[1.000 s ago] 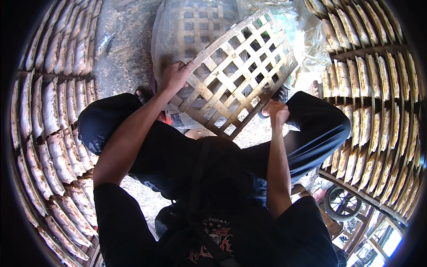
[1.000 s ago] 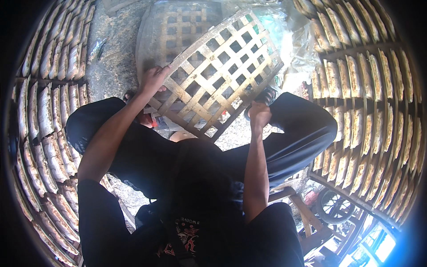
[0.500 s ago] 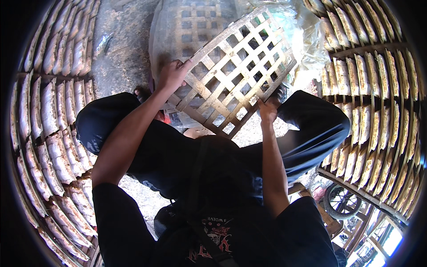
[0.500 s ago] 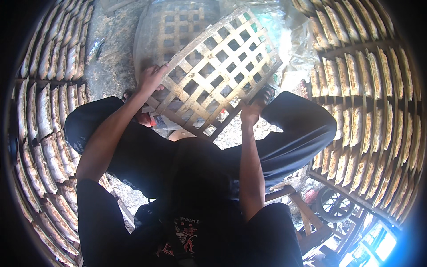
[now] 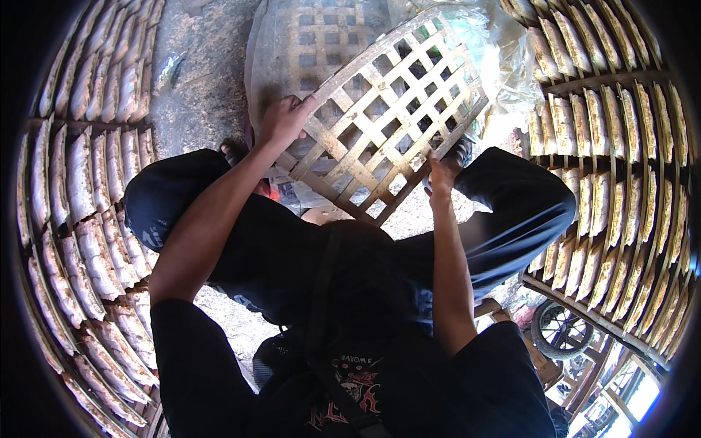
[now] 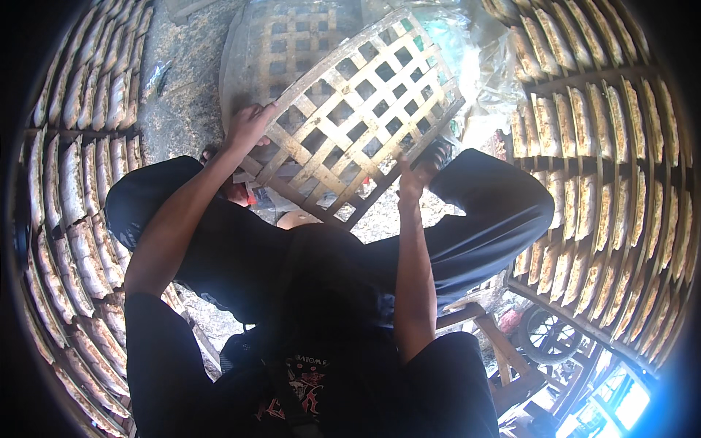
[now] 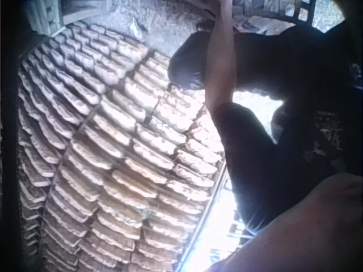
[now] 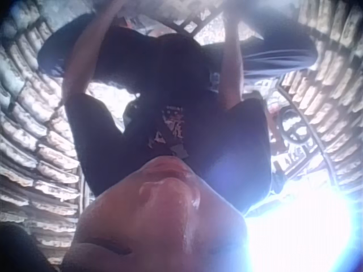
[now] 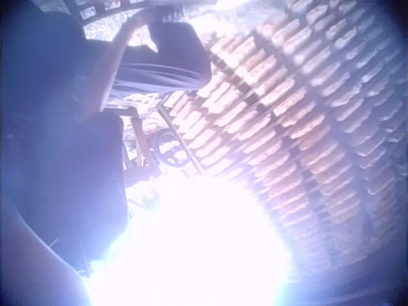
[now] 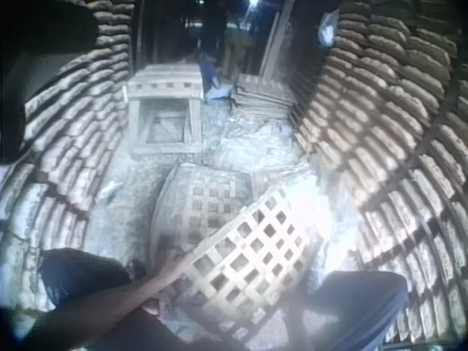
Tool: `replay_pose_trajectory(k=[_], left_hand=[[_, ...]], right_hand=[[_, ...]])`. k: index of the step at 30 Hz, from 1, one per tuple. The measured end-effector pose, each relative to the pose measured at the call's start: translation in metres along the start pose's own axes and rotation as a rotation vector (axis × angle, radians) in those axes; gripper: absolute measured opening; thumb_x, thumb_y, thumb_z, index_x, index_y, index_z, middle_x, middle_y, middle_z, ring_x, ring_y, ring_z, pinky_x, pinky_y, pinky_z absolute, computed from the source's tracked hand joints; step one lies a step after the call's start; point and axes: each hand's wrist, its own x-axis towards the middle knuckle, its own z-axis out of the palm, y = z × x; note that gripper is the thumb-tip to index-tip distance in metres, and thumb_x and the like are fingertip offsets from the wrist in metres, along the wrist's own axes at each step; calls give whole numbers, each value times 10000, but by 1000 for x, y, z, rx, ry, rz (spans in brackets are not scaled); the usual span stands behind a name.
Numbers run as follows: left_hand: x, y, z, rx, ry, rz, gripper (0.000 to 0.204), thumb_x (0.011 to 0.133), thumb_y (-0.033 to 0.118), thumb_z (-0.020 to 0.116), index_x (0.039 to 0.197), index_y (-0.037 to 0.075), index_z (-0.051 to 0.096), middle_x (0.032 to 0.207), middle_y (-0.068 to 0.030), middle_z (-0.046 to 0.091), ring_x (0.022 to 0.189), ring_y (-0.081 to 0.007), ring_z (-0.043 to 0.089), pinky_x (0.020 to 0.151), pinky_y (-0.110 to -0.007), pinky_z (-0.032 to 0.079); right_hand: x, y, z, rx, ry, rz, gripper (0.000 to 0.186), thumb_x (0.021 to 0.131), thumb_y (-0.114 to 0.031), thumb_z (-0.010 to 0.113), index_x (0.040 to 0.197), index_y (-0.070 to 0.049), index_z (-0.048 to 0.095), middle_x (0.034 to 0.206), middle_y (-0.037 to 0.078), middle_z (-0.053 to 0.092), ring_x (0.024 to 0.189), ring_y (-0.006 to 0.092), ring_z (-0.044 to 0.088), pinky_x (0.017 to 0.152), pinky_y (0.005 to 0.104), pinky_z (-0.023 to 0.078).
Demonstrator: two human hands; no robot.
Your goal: The person sits on the ground and repairs a rectangular wooden lattice frame by hand. They repeatedly press, tap, and adjust the slats to tighten the weave, then flip the frame to work on the other side.
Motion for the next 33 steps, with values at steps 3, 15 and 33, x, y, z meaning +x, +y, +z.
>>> replay_pose_trajectory(k=[3, 15, 33], left_hand=[[-4, -5, -5, 5, 29, -28, 522, 876, 476, 540, 808, -37, 606, 642, -145, 625, 517, -224, 649, 500, -322, 515], [-1, -2, -4, 34, -8, -37, 531, 880, 502, 525, 794, -17, 598, 643, -129, 625, 520, -208, 648, 516, -328, 510], [3, -1, 1, 24, -12, -32, 539, 886, 496, 514, 796, -29, 594, 653, -134, 622, 516, -219, 647, 508, -321, 504]], right_hand=[[-27, -20, 16, -355, -1, -134, 389, 789, -390, 728, 1082, -149, 644, 981, 51, 587, 796, 179, 537, 727, 427, 453], [64, 63, 8, -133, 145, -340, 467, 763, -413, 721, 997, -11, 678, 1042, 110, 632, 880, 234, 586, 799, 389, 456], [-26, -34, -4, -231, -226, 138, 677, 727, -227, 786, 1281, -134, 407, 1205, 55, 478, 1053, 231, 459, 828, 435, 416]])
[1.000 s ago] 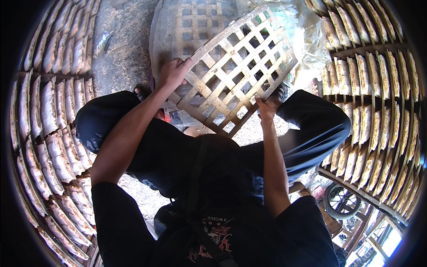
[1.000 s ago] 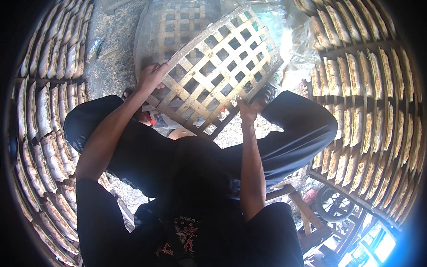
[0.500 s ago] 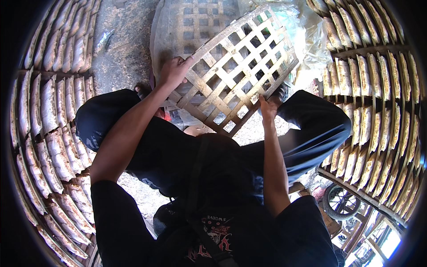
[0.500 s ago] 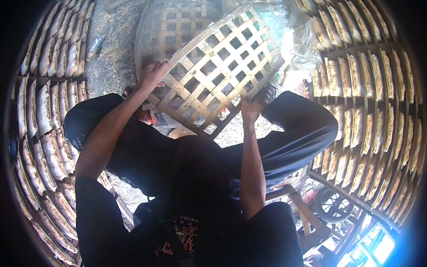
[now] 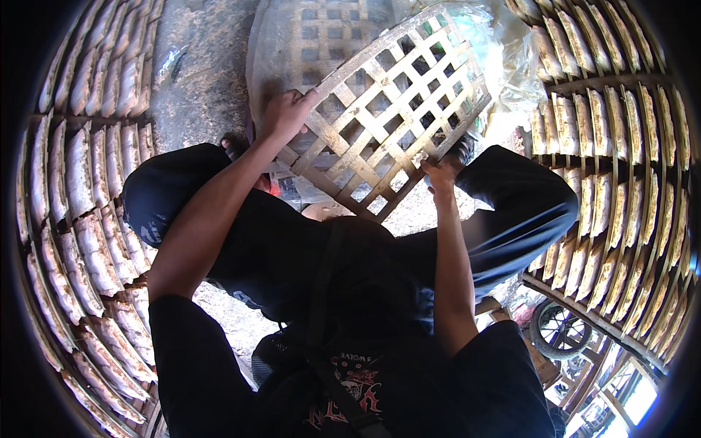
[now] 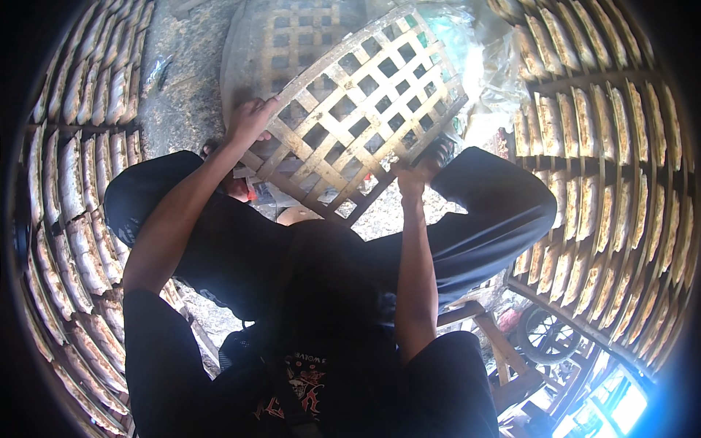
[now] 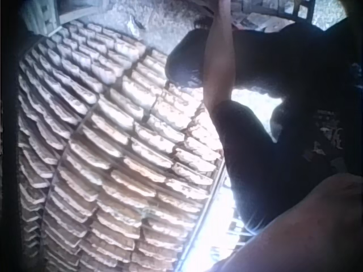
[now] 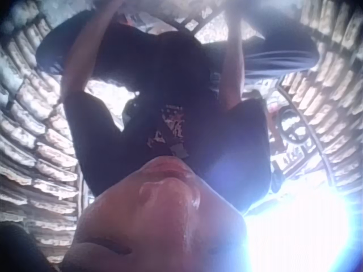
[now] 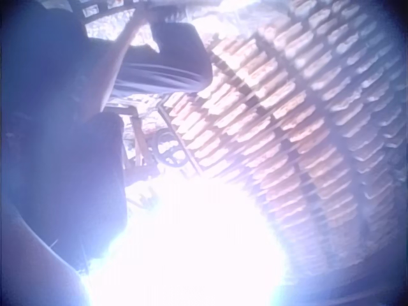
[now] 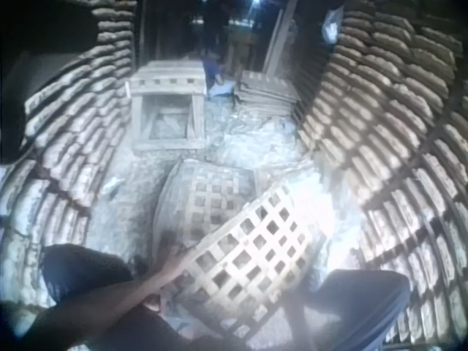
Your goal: The person sits on the ground and repairs a rectangular wooden lattice frame by hand. They repeatedly press, tap, and adjust the slats to tighten the weave, then flip the frame to work on the other side.
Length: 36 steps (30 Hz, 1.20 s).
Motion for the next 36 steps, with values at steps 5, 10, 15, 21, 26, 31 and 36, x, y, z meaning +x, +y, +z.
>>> replay_pose_trajectory(k=[5, 10, 15, 21, 26, 31, 36], left_hand=[[-4, 1, -4, -38, 1, -13, 547, 887, 503, 523, 803, -33, 595, 656, -137, 623, 512, -215, 647, 496, -314, 506], [-4, 0, -3, 9, 32, -7, 558, 889, 515, 521, 840, -34, 609, 665, -140, 627, 509, -218, 649, 487, -310, 508], [-1, 1, -2, 12, 5, -38, 563, 888, 521, 521, 872, -34, 614, 683, -147, 636, 509, -220, 650, 477, -310, 505], [8, -11, -1, -10, 8, -37, 567, 883, 528, 527, 875, -32, 615, 674, -137, 634, 506, -218, 650, 457, -305, 494], [10, -13, -1, -27, -7, -30, 576, 876, 539, 536, 880, -31, 618, 665, -127, 631, 491, -205, 643, 443, -296, 489], [5, -9, -2, -32, -7, -30, 587, 874, 549, 536, 871, -32, 617, 656, -126, 629, 488, -203, 642, 439, -292, 488], [10, -16, 1, -25, -1, -7, 584, 881, 550, 528, 856, -27, 619, 632, -120, 617, 483, -206, 638, 438, -289, 487]], right_hand=[[-6, -1, -10, -104, -232, -25, 842, 708, -162, 801, 1387, -149, 304, 1387, 51, 398, 1187, 270, 421, 891, 456, 377], [-12, -5, -2, 50, -213, 67, 879, 690, -177, 821, 1404, -147, 309, 1392, 55, 385, 1175, 280, 406, 899, 451, 363], [7, 17, -10, 13, -169, -111, 875, 649, -242, 852, 1364, -94, 371, 1285, 99, 476, 1036, 248, 468, 848, 434, 401], [-3, 26, -14, -380, -152, -348, 922, 615, -346, 869, 1349, -38, 403, 1298, 149, 483, 1068, 247, 484, 883, 435, 421], [-33, -1, -13, 2, -158, -75, 882, 687, -478, 802, 1361, -65, 410, 1305, 134, 487, 1119, 301, 489, 894, 465, 406], [-32, 15, -21, -478, -258, -23, 876, 600, -406, 864, 1314, -60, 493, 1216, 126, 578, 1075, 224, 565, 913, 414, 430], [-25, 45, -24, -1016, -137, -225, 1241, 534, -407, 887, 1461, -6, 167, 1257, 232, 551, 1136, 357, 563, 998, 393, 425]])
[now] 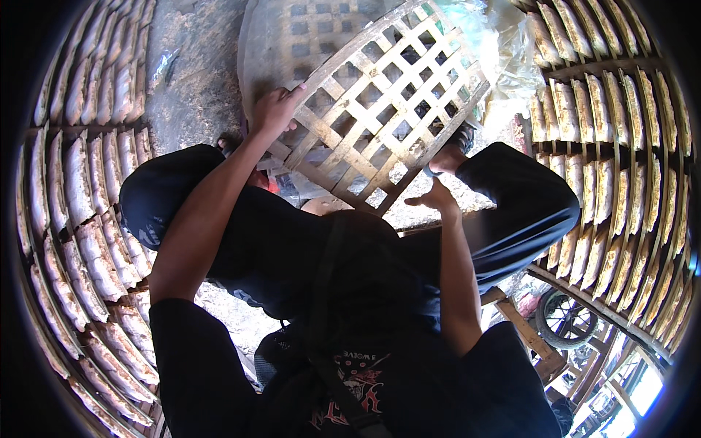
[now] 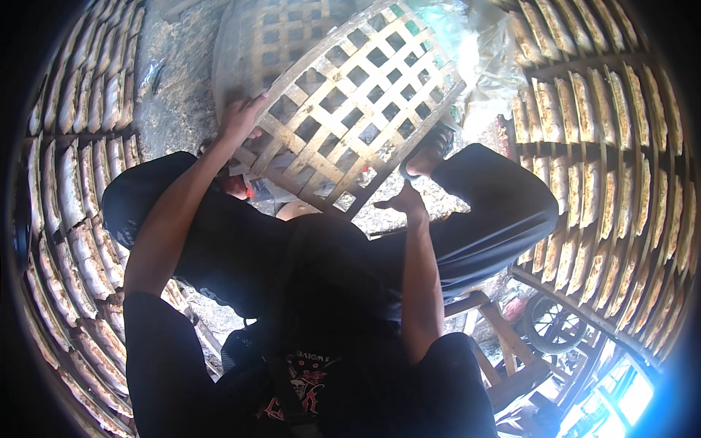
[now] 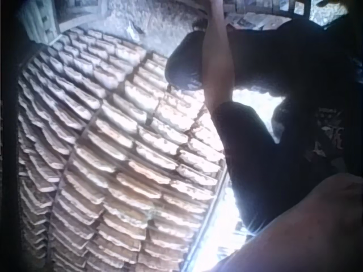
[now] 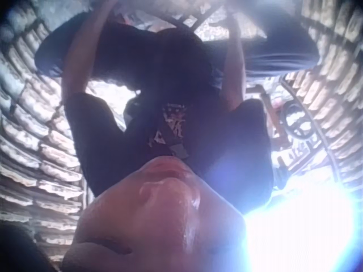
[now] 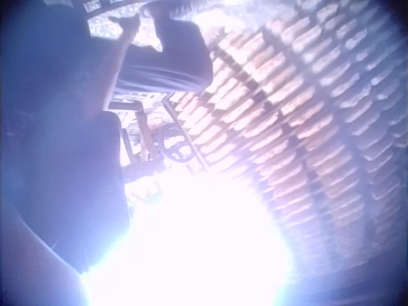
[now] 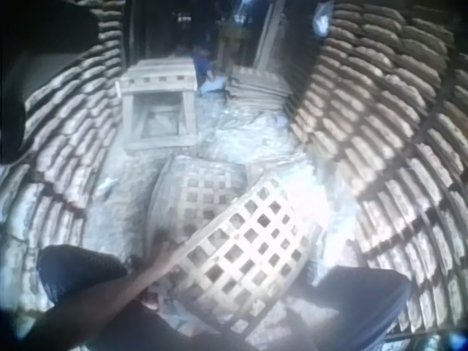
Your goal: The person sits on the ground and repairs a rectangular wooden lattice frame by hand. They repeatedly press, tap, and adjust the slats to tighten the weave, then flip the frame to work on the other side.
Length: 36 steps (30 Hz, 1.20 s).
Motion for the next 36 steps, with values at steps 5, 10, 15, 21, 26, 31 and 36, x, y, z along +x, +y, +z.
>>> replay_pose_trajectory(k=[5, 10, 15, 21, 26, 31, 36], left_hand=[[2, -5, -1, 2, 3, 26, 568, 895, 531, 524, 896, -27, 628, 639, -121, 613, 467, -206, 619, 436, -297, 487], [1, -12, -2, 32, 68, 83, 519, 913, 482, 534, 961, -25, 636, 601, -109, 585, 444, -192, 578, 418, -312, 456], [4, -17, 4, 39, 65, 167, 459, 944, 422, 515, 919, -21, 630, 557, -92, 540, 416, -179, 547, 406, -316, 431], [-4, -20, 2, 19, 69, 185, 445, 959, 401, 505, 857, -17, 615, 509, -60, 483, 396, -148, 511, 399, -308, 417], [-9, -11, 11, 1, 129, 158, 467, 950, 425, 520, 817, -14, 609, 510, -49, 478, 397, -135, 505, 389, -298, 403], [-6, -18, 8, 9, 133, 154, 472, 941, 435, 537, 855, -19, 628, 523, -46, 484, 397, -125, 491, 386, -288, 394], [-10, -13, 7, 36, 175, 142, 476, 938, 429, 546, 868, -34, 632, 526, -61, 487, 415, -134, 478, 418, -300, 394]], right_hand=[[-43, -40, -58, -222, 54, -112, 1113, 724, -193, 739, 1483, -80, -68, 1180, 271, 569, 1053, 408, 585, 922, 451, 469], [-44, -31, -72, -538, -85, -532, 733, 830, -6, 414, 1499, -102, 128, 1046, 246, 599, 805, 310, 639, 636, 386, 531], [0, 0, -45, -858, -323, -663, 690, 897, 26, 322, 1505, -228, 117, 1106, 205, 568, 827, 269, 651, 664, 357, 558], [47, 36, -76, -801, 73, -788, 606, 941, -169, 409, 1468, -373, 191, 1078, 213, 581, 801, 322, 658, 602, 387, 557], [102, 90, -101, -501, 433, -148, 747, 880, -190, 521, 1497, -218, 103, 955, 228, 644, 720, 354, 656, 604, 428, 539], [93, 60, -120, -334, 625, -494, 835, 891, -230, 551, 1501, -270, -18, 810, 214, 651, 706, 342, 664, 638, 436, 531], [88, 23, -144, -592, 293, -445, 766, 874, -122, 481, 1500, -179, 44, 850, 201, 659, 681, 358, 654, 622, 441, 532]])
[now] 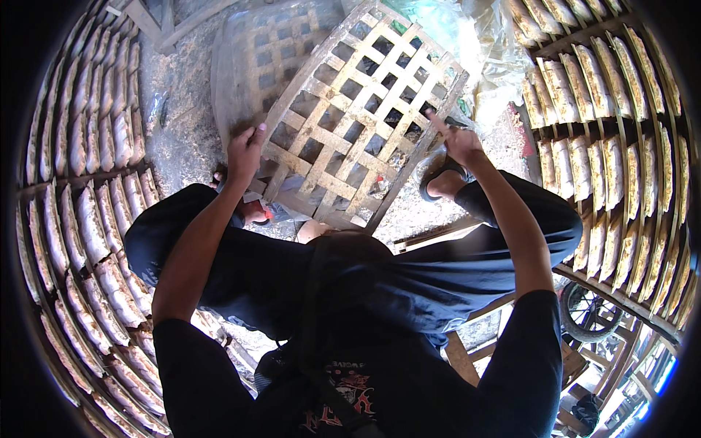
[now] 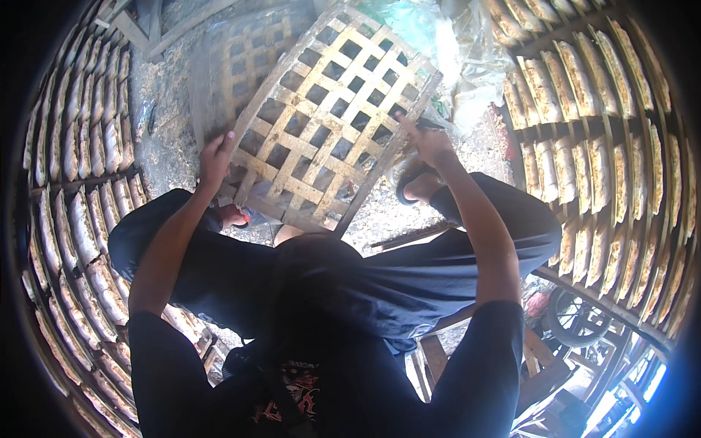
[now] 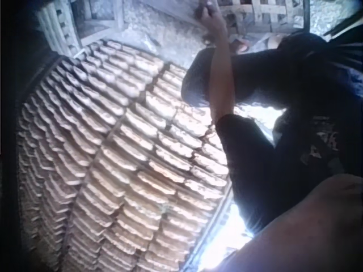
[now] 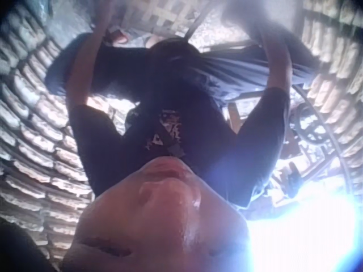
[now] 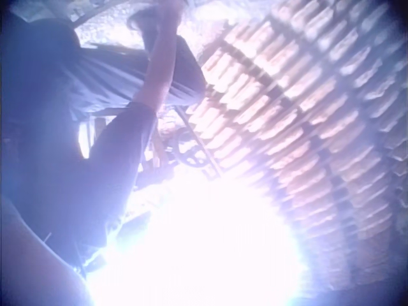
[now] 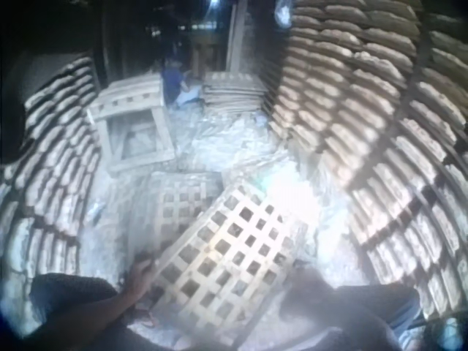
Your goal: The person sits on the ground and repairs a rectangular wooden lattice frame by hand. They repeatedly press, tap, and adjust the slats to tighten the weave, then flip the frame to work on the other side.
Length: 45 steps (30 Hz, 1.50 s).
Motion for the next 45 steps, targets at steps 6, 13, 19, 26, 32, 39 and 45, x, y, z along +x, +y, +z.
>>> replay_pose_trajectory(k=[6, 13, 19, 26, 32, 39, 45], left_hand=[[-1, 4, 2, 28, 28, 26, 479, 937, 412, 551, 841, -53, 617, 529, -97, 488, 466, -164, 505, 477, -329, 406], [7, -4, 1, 51, -13, 93, 476, 944, 399, 538, 832, -58, 610, 550, -128, 516, 480, -191, 519, 500, -343, 414], [3, 12, 2, -1, -40, 78, 482, 948, 403, 527, 845, -62, 603, 576, -156, 520, 513, -228, 527, 539, -376, 415], [0, 6, -3, 27, -14, 79, 458, 951, 386, 532, 855, -54, 612, 577, -119, 528, 492, -180, 508, 505, -322, 418], [-7, 22, -5, 4, -18, 12, 441, 950, 375, 542, 864, -50, 619, 583, -91, 538, 495, -155, 532, 490, -306, 438], [4, 6, 3, 31, -13, 123, 424, 951, 362, 539, 822, -35, 610, 561, -84, 522, 461, -152, 508, 454, -318, 414], [9, -1, 4, -24, -38, 61, 426, 954, 356, 537, 773, -25, 593, 535, -57, 475, 417, -129, 440, 424, -312, 359]], right_hand=[[18, 63, 33, 66, 259, 489, 764, 817, -152, 516, 1487, -98, 153, 804, 218, 660, 721, 368, 657, 656, 483, 521], [28, 33, -15, 249, 68, 258, 828, 841, -176, 542, 1504, -272, 56, 1027, 245, 642, 935, 385, 642, 832, 468, 499], [47, 77, 20, 172, 26, 610, 851, 822, -186, 561, 1505, -246, 56, 994, 263, 639, 964, 361, 641, 839, 467, 499], [66, 51, -24, 269, 165, 395, 820, 776, -142, 546, 1494, -247, 163, 917, 218, 665, 898, 385, 648, 809, 463, 507], [76, 59, -7, 241, 461, 254, 599, 764, -100, 555, 1350, -200, 480, 1021, 204, 632, 901, 377, 638, 800, 444, 511], [77, 93, 28, -116, 1027, -52, 334, 763, -107, 709, 1079, -38, 623, 884, 117, 630, 673, 280, 596, 614, 370, 508], [93, 107, 37, -50, 992, -18, 167, 828, -130, 660, 986, -76, 661, 918, 89, 611, 806, 269, 594, 663, 360, 503]])
